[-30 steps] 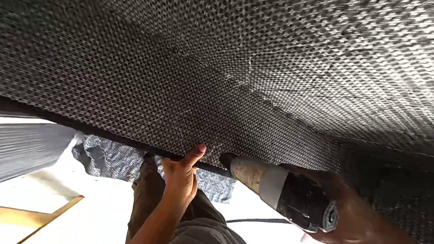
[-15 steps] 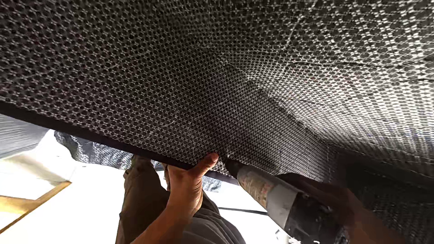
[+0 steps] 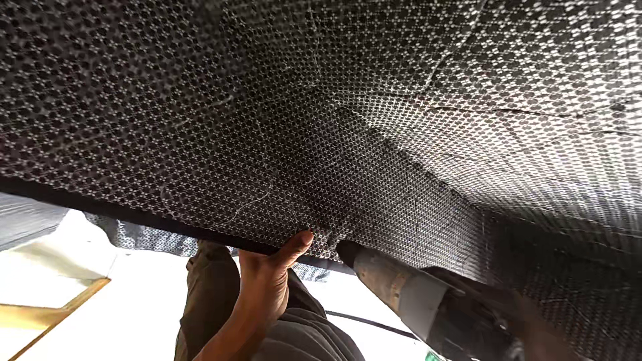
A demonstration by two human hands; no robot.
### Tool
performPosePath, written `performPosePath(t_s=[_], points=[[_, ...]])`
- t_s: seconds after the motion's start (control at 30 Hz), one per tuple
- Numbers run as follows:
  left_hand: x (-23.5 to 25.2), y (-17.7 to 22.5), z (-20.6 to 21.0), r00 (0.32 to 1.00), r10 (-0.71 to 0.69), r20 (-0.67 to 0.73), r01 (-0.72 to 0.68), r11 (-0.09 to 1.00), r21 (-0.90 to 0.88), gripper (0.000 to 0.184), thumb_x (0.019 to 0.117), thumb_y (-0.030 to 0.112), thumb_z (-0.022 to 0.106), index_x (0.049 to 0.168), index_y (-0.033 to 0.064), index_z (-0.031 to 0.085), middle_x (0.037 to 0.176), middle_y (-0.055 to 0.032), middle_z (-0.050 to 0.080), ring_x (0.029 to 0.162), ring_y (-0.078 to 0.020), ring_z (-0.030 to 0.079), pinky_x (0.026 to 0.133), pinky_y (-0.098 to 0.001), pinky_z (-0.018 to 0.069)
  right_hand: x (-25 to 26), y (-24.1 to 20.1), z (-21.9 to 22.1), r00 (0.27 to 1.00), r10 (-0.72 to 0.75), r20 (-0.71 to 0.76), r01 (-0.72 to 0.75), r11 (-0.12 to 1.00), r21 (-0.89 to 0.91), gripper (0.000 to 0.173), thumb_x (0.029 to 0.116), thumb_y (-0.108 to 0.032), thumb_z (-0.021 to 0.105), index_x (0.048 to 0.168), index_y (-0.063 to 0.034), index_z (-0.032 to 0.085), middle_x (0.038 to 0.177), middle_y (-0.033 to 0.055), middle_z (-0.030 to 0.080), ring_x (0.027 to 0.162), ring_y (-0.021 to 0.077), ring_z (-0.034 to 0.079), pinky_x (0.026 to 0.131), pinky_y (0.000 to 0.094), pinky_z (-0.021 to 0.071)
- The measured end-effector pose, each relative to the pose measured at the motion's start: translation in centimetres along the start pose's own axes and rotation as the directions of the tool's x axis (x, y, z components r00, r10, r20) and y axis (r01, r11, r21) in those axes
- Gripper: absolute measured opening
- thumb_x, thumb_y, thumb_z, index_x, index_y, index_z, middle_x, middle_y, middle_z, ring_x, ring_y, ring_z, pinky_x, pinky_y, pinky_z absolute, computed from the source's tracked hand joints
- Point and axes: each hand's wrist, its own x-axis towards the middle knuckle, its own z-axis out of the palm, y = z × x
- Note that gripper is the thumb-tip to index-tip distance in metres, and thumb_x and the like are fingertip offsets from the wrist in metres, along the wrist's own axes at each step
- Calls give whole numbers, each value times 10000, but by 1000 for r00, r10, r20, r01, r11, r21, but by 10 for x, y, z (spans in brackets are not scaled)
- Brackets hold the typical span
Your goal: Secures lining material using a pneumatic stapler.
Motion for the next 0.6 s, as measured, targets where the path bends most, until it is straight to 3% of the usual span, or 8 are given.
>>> performPosePath(t_s=[0.07, 0.1, 0.17, 0.23, 0.37, 0.6], points=[[2, 2, -4, 999, -30, 35, 29, 1000, 5, 554, 730, -9, 879, 1225, 75, 642, 1052, -192, 726, 891, -330, 747, 764, -523, 649, -27, -5, 10, 985, 164, -57, -159, 984, 84, 383, 939, -296, 746, 1206, -29, 676, 1044, 97, 734, 993, 80, 684, 922, 263, 554], [2, 3, -8, 997, -60, 56, 60, 998, 10, 527, 738, 8, 878, 1211, 67, 652, 1055, -191, 727, 897, -327, 746, 777, -522, 647, -40, -7, 20, 960, 266, -82, -250, 954, 168, 356, 935, -267, 753, 1159, 4, 699, 1007, 121, 741, 942, 125, 704, 884, 317, 583], [6, 6, -13, 986, -130, 105, 128, 991, 24, 475, 750, 35, 870, 1176, 55, 662, 1053, -187, 728, 902, -319, 746, 798, -522, 641, -50, -18, 43, 885, 456, -92, -394, 840, 373, 309, 934, -240, 747, 1073, 30, 689, 874, 127, 729, 734, 178, 708, 684, 392, 617], [10, 6, -18, 978, -151, 142, 144, 988, 58, 447, 746, 50, 871, 1148, 56, 676, 1038, -179, 736, 894, -304, 749, 808, -514, 638, -47, -35, 61, 831, 542, -124, -412, 750, 518, 295, 942, -216, 740, 1104, 26, 684, 856, 107, 728, 671, 171, 693, 628, 390, 618], [10, 10, -20, 971, -166, 172, 154, 985, 77, 430, 782, 31, 842, 1175, 56, 669, 1072, -191, 725, 932, -322, 742, 833, -539, 629, -43, -57, 96, 733, 626, -265, -351, 682, 642, 284, 926, -171, 744, 1101, 34, 654, 866, 93, 733, 666, 158, 692, 623, 368, 620], [10, 16, -23, 959, -214, 183, 194, 973, 122, 368, 817, 1, 788, 1159, 60, 666, 1073, -185, 719, 937, -314, 737, 848, -540, 623, -31, -77, 120, 646, 724, -242, -379, 580, 721, 281, 911, -186, 745, 1102, 5, 666, 854, 81, 728, 645, 168, 686, 572, 375, 611]])
